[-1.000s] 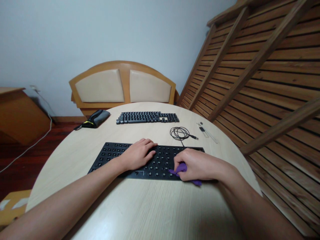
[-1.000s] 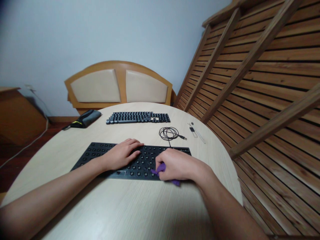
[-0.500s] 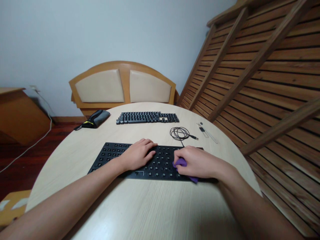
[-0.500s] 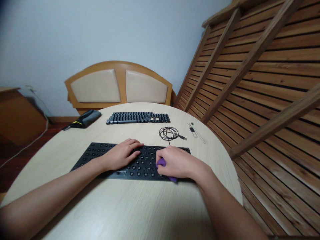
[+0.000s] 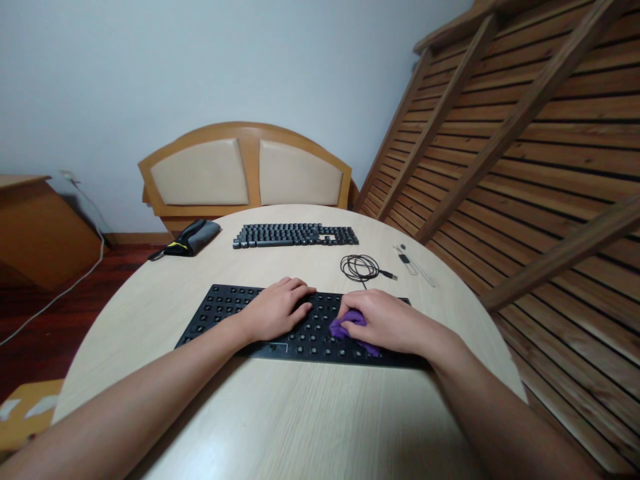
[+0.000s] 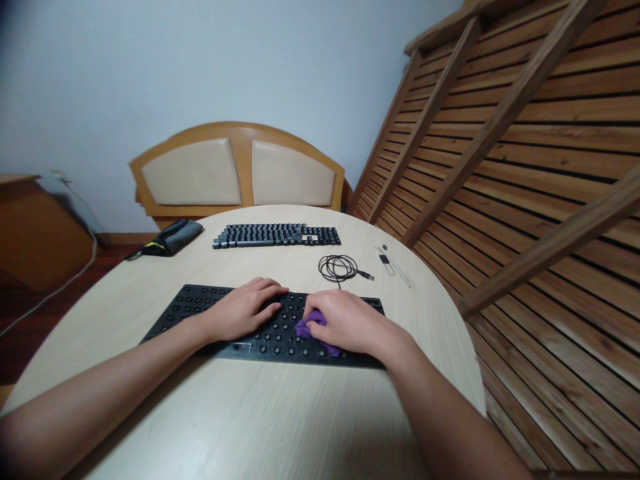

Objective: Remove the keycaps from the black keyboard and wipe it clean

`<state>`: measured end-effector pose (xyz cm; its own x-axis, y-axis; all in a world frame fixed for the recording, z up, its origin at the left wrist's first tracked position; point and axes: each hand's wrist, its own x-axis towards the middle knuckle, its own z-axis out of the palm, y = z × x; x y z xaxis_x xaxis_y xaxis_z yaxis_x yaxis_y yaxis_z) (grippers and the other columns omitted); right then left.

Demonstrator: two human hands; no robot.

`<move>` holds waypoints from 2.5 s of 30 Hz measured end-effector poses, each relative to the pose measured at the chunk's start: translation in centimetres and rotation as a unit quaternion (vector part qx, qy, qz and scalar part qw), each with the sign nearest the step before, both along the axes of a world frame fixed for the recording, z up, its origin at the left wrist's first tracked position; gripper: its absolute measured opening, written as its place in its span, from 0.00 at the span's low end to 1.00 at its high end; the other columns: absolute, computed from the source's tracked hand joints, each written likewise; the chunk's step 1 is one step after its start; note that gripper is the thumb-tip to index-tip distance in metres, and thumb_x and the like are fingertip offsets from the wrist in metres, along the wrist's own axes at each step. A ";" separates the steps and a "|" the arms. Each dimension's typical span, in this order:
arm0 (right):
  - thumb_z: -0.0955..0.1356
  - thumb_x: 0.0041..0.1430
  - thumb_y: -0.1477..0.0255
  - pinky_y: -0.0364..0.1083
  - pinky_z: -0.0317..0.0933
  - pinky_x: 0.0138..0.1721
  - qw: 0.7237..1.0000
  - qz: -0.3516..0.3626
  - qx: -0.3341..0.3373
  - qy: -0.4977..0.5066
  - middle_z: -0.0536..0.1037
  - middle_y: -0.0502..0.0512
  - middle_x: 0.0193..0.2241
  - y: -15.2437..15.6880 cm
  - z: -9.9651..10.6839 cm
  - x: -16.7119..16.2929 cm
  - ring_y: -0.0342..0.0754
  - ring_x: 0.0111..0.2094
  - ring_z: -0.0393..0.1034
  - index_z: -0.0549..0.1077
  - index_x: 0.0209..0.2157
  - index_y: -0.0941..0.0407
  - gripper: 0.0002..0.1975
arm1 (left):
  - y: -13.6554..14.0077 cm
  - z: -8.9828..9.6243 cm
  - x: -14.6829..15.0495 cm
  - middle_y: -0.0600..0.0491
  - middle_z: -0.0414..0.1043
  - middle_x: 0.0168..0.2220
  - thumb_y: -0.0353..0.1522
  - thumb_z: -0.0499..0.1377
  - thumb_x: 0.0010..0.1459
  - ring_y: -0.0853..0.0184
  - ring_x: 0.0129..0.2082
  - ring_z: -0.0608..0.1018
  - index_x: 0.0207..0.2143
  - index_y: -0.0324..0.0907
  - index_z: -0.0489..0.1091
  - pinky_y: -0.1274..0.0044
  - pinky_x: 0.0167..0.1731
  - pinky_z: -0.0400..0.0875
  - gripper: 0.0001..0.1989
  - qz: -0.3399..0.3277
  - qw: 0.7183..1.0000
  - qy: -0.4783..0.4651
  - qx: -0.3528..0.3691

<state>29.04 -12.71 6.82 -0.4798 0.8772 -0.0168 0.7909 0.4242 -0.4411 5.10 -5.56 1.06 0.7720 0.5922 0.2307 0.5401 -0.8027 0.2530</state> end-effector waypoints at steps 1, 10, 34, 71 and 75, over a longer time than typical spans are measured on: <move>0.69 0.53 0.75 0.42 0.61 0.33 1.000 0.015 -0.028 -0.004 0.82 0.51 0.32 -0.1 -0.1 0.0 0.46 0.33 0.74 0.78 0.33 0.54 0.06 | 0.0 0.0 0.0 0.45 0.71 0.50 0.36 0.50 0.70 0.57 0.51 0.72 0.57 0.40 0.67 0.65 0.55 0.67 0.18 0.001 1.000 0.000 0.001; 0.68 0.57 0.74 0.44 0.63 0.42 0.998 0.049 0.025 0.026 0.81 0.52 0.37 0.1 -0.6 -0.7 0.48 0.39 0.74 0.79 0.38 0.53 0.08 | 0.0 -0.1 0.0 0.45 0.72 0.50 0.37 0.50 0.69 0.57 0.51 0.73 0.56 0.40 0.67 0.65 0.55 0.67 0.18 0.002 1.000 -0.003 -0.001; 0.67 0.53 0.76 0.44 0.63 0.42 0.994 0.108 -0.022 -0.006 0.83 0.51 0.36 -0.8 -0.4 -1.4 0.48 0.37 0.76 0.82 0.39 0.51 0.15 | -0.1 0.1 0.0 0.45 0.71 0.51 0.37 0.49 0.69 0.57 0.51 0.72 0.56 0.40 0.67 0.64 0.55 0.67 0.18 0.001 1.000 -0.004 -0.010; 0.68 0.61 0.70 0.46 0.63 0.45 0.997 -0.002 0.060 0.055 0.82 0.53 0.39 0.4 -0.5 -0.4 0.48 0.41 0.75 0.79 0.39 0.53 0.08 | 0.3 2.4 -3.5 0.38 0.56 0.67 0.57 0.61 0.52 0.49 0.66 0.60 0.66 0.38 0.54 0.60 0.64 0.55 0.49 -0.005 0.987 0.100 -0.124; 0.68 0.60 0.72 0.46 0.64 0.43 0.998 0.028 0.057 0.016 0.82 0.54 0.38 0.3 -1.3 -1.1 0.49 0.40 0.75 0.79 0.39 0.54 0.08 | 0.2 2.2 -3.4 0.38 0.56 0.67 0.57 0.61 0.52 0.48 0.66 0.60 0.66 0.40 0.55 0.58 0.63 0.56 0.48 -0.006 0.989 0.092 -0.118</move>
<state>27.98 -12.41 5.56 -0.5263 0.8446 0.0980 0.7514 0.5160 -0.4114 1.66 -5.32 3.24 0.7952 0.6036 -0.0571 0.5852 -0.7395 0.3325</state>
